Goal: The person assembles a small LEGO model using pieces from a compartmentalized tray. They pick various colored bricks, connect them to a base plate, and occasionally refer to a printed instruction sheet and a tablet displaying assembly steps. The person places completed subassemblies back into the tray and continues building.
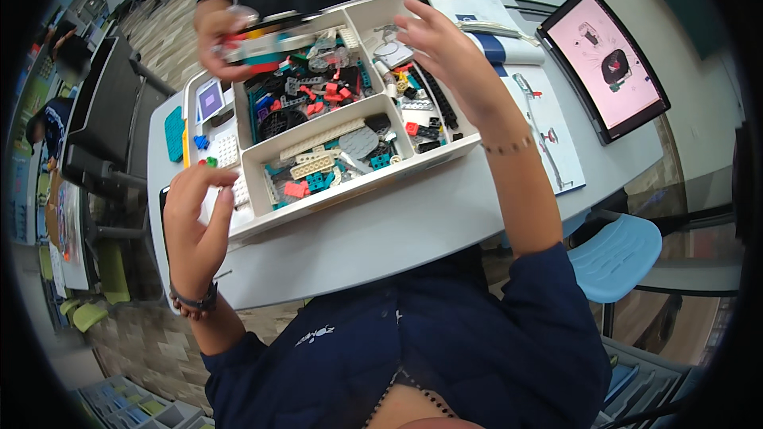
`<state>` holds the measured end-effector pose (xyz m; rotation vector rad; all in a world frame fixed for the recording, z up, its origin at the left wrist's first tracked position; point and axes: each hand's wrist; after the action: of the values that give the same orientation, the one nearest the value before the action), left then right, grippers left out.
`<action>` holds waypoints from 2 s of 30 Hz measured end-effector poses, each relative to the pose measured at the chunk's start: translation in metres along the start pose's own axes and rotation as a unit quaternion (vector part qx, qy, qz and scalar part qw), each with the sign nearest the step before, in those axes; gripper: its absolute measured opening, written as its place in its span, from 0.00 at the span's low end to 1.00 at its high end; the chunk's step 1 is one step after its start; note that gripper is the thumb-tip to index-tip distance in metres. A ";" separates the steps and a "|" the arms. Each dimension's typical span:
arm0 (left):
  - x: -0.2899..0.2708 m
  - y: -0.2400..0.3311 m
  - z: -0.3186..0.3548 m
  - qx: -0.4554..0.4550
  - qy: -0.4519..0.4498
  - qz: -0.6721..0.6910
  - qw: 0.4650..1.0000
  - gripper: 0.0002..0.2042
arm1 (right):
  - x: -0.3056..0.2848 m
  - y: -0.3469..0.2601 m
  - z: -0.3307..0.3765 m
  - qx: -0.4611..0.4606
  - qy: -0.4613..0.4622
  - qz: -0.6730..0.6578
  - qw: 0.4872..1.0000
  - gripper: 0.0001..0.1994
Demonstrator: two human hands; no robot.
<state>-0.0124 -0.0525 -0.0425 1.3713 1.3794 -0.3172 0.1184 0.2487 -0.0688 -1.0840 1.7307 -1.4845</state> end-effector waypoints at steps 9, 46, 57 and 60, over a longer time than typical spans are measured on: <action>0.013 0.002 0.015 0.028 0.008 0.025 0.999 0.03 | -0.044 -0.058 0.144 -0.031 -0.146 0.216 0.965 0.17; 0.003 -0.020 0.048 -0.137 0.138 -0.033 0.980 0.05 | -0.307 0.103 -0.092 0.035 -0.048 0.580 0.813 0.15; -0.046 -0.231 0.009 -0.302 0.167 -0.194 0.918 0.34 | -0.246 0.048 -0.052 -0.061 -0.016 0.575 0.815 0.18; -0.035 -0.285 -0.012 -0.302 0.084 -0.190 0.930 0.50 | -0.206 0.022 -0.028 -0.082 -0.012 0.578 0.812 0.18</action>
<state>-0.2631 -0.1446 -0.1479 0.6294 1.7051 -0.0099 0.1889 0.4431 -0.0981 0.0324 1.9194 -0.5227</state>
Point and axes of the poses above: each hand's wrist, its own z-axis away from the middle knuckle, its own x-axis out of the palm, y = z × x, and after that the axes turned 3 degrees about -y, right-handed
